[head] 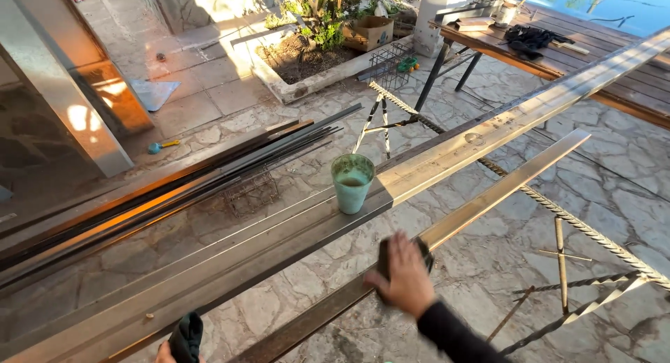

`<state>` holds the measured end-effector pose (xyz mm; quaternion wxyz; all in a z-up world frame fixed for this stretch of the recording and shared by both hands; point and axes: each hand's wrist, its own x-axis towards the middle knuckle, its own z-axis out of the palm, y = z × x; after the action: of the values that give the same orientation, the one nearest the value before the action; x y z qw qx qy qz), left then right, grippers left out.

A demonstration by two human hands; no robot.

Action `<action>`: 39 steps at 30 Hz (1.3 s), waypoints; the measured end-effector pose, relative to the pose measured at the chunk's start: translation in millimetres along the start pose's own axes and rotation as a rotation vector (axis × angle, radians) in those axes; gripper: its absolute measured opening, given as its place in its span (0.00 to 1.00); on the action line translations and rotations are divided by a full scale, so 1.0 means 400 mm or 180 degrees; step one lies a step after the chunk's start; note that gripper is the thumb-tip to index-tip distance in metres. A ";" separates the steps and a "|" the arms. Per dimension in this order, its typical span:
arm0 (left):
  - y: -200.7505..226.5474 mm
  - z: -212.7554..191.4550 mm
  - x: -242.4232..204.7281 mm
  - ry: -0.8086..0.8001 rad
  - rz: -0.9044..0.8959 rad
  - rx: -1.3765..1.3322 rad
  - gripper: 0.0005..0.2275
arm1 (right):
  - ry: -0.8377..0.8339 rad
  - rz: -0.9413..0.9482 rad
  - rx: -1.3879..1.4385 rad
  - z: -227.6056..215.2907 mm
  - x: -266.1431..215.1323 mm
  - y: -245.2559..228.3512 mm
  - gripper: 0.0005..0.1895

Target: Sanding and wiping down the surface of long metal beams placed on sawhorses.

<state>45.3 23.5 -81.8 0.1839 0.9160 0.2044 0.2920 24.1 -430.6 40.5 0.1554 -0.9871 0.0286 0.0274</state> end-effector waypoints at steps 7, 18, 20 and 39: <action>0.135 -0.190 0.004 0.1104 0.1168 -0.0386 0.16 | 0.0827 -0.0775 -0.0174 0.120 -0.036 -0.126 0.63; 0.109 -0.211 -0.022 0.0289 0.0669 0.0909 0.29 | 0.0900 -0.0539 -0.0586 0.079 0.022 -0.154 0.61; 0.110 -0.215 -0.020 0.0353 0.0718 0.0876 0.27 | 0.0698 -0.0720 -0.0234 0.133 -0.088 -0.197 0.59; 0.106 -0.246 -0.016 0.0229 0.1055 0.0590 0.29 | 0.0446 0.1286 -0.0003 -0.008 0.068 -0.038 0.57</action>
<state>-8.4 5.9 9.7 0.0408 0.9392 0.0832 0.3307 52.2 -418.5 46.6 0.1439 -0.9608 0.2366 -0.0106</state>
